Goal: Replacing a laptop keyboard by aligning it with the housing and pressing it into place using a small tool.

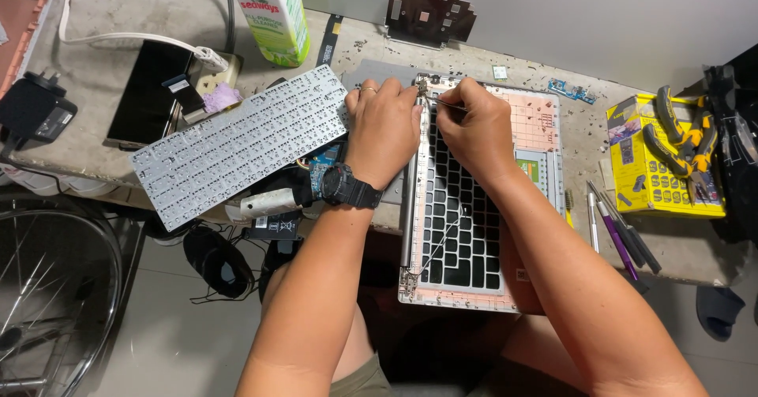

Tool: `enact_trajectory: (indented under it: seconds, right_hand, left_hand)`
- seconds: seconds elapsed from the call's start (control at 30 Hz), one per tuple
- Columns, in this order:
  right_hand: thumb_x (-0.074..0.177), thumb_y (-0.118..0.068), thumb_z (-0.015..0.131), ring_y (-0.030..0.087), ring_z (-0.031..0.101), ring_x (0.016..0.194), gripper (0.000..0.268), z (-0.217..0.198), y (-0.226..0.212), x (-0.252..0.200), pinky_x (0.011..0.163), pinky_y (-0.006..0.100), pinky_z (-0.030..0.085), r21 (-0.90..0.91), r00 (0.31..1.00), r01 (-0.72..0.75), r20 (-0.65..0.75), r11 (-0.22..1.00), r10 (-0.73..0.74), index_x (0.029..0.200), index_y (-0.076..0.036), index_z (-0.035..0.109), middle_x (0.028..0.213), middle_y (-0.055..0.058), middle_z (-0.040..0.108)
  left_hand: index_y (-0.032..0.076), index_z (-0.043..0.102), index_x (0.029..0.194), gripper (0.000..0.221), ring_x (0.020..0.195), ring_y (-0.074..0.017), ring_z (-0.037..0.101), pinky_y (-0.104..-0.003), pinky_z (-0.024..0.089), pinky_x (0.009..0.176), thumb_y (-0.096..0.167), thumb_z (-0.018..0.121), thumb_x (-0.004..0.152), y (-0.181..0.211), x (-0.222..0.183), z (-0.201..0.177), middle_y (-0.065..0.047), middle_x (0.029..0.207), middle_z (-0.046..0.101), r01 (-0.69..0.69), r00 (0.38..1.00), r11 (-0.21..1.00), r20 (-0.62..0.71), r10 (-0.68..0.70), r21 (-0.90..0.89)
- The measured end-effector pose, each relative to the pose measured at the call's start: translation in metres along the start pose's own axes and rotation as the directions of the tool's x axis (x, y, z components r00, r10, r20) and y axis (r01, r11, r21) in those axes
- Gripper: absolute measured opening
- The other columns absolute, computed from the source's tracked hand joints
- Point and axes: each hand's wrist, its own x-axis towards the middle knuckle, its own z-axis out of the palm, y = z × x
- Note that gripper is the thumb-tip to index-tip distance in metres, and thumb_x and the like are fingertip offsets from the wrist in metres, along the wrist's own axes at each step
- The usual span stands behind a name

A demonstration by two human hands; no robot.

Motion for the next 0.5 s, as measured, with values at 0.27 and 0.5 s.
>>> enact_trajectory:
  seconds: [0.27,0.5]
  right_hand:
    - [0.095,0.01,0.084,0.042,0.085,0.093,0.017,0.0054,0.0064,0.0002,0.066,0.043,0.069,-0.097,0.998,0.068,0.008,0.993,-0.067,0.099,-0.004,0.076,0.096,0.019,0.085]
    - [0.091,0.011,0.083,0.04,0.083,0.091,0.018,0.006,0.0012,0.0047,0.065,0.042,0.069,-0.155,0.997,0.071,0.017,0.985,-0.069,0.097,-0.004,0.075,0.093,0.017,0.083]
  left_hand:
    - [0.011,0.085,0.127,0.029,0.107,-0.034,0.067,-0.056,0.042,0.101,0.026,0.068,0.109,0.0003,-0.0012,-0.0002,-0.008,0.103,0.072,0.001,1.0,1.0,-0.01,-0.001,-0.004]
    - [0.011,0.085,0.127,0.029,0.107,-0.0338,0.067,-0.056,0.043,0.101,0.027,0.069,0.109,-0.0007,-0.0021,0.0028,-0.008,0.104,0.073,-0.001,1.0,1.0,-0.018,0.001,0.006]
